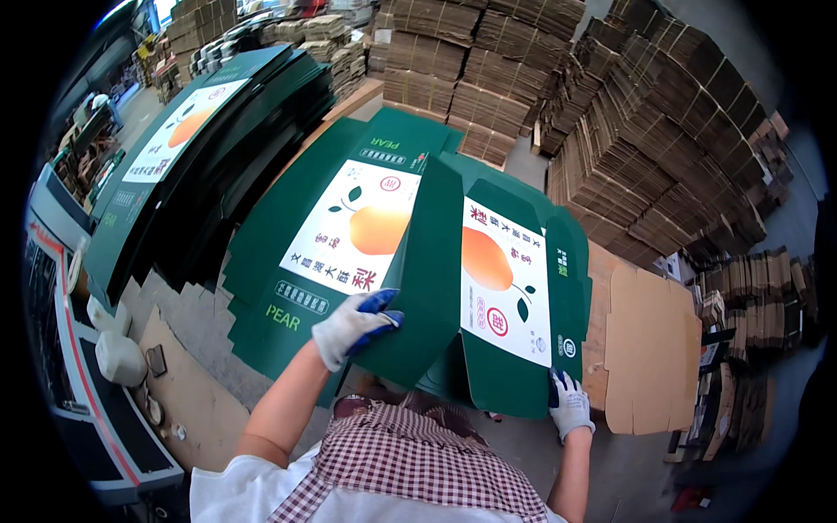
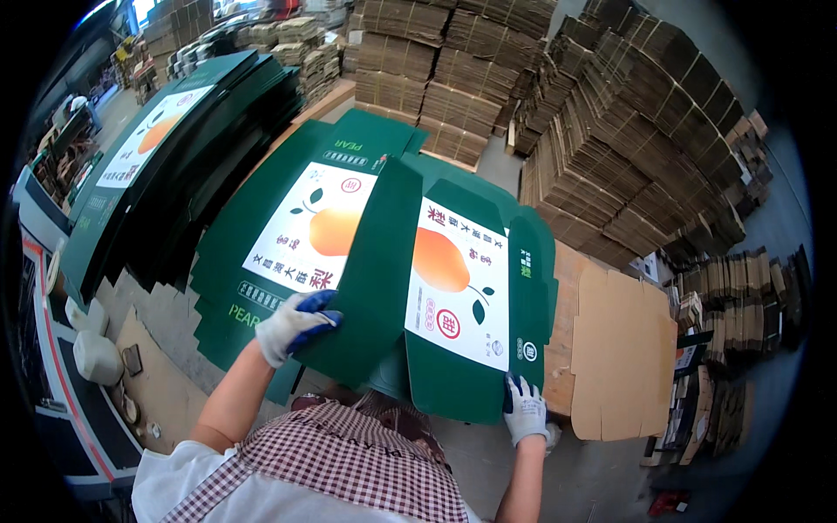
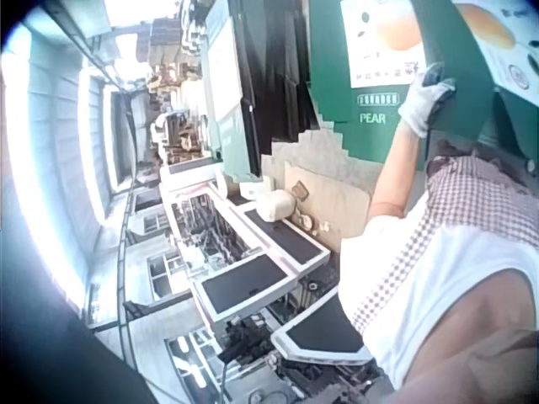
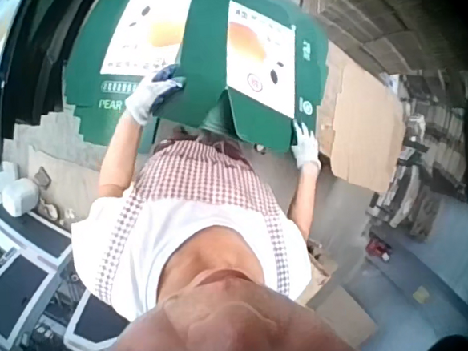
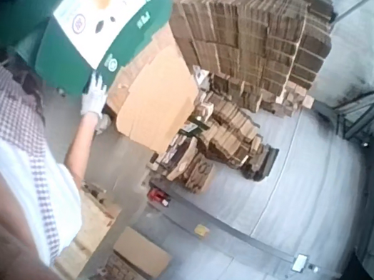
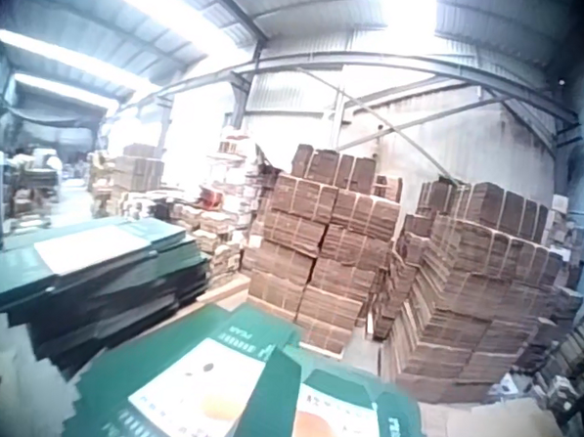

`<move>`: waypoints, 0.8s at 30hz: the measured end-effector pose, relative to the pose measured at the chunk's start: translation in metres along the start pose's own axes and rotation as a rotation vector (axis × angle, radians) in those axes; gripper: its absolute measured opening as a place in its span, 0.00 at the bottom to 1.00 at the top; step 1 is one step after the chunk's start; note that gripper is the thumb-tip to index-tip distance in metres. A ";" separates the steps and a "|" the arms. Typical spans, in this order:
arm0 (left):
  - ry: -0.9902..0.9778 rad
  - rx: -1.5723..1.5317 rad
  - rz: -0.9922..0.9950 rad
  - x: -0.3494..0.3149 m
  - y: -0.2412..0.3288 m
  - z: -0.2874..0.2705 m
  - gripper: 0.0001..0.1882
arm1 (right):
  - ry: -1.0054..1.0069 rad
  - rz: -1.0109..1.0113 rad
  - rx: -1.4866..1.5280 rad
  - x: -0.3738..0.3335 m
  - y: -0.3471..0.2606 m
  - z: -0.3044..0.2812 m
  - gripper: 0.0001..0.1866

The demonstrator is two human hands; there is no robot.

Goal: The person repeatedly picks up flat green cardboard boxes printed with a pear graphic and stacks them on a growing pile. The person also picks up and places plain brown cardboard sheets on the stack. The task is performed by hand in a warehouse setting.

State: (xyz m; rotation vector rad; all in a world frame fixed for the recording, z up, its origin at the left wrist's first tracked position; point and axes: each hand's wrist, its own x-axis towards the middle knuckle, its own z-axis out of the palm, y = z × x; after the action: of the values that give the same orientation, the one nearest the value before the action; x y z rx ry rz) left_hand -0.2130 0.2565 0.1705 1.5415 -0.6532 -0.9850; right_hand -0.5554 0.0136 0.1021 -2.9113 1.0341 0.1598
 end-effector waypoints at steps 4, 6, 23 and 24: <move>0.043 0.260 0.036 0.000 -0.008 0.011 0.22 | 0.068 0.036 0.094 -0.011 -0.026 -0.034 0.25; 0.023 0.348 0.181 0.002 -0.017 0.024 0.22 | 0.016 -0.052 0.473 -0.014 -0.053 -0.051 0.25; -0.073 0.619 0.603 0.009 -0.007 -0.052 0.27 | 0.234 0.341 1.628 0.039 -0.187 -0.004 0.22; 0.191 0.734 0.574 0.018 0.007 -0.092 0.30 | 0.249 0.348 1.619 0.042 -0.184 -0.007 0.21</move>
State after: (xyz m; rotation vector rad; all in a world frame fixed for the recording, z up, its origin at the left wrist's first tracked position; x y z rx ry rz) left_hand -0.1240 0.2870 0.1743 1.8712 -1.3188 -0.1459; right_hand -0.4064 0.1295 0.1066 -1.2893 0.9297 -0.6951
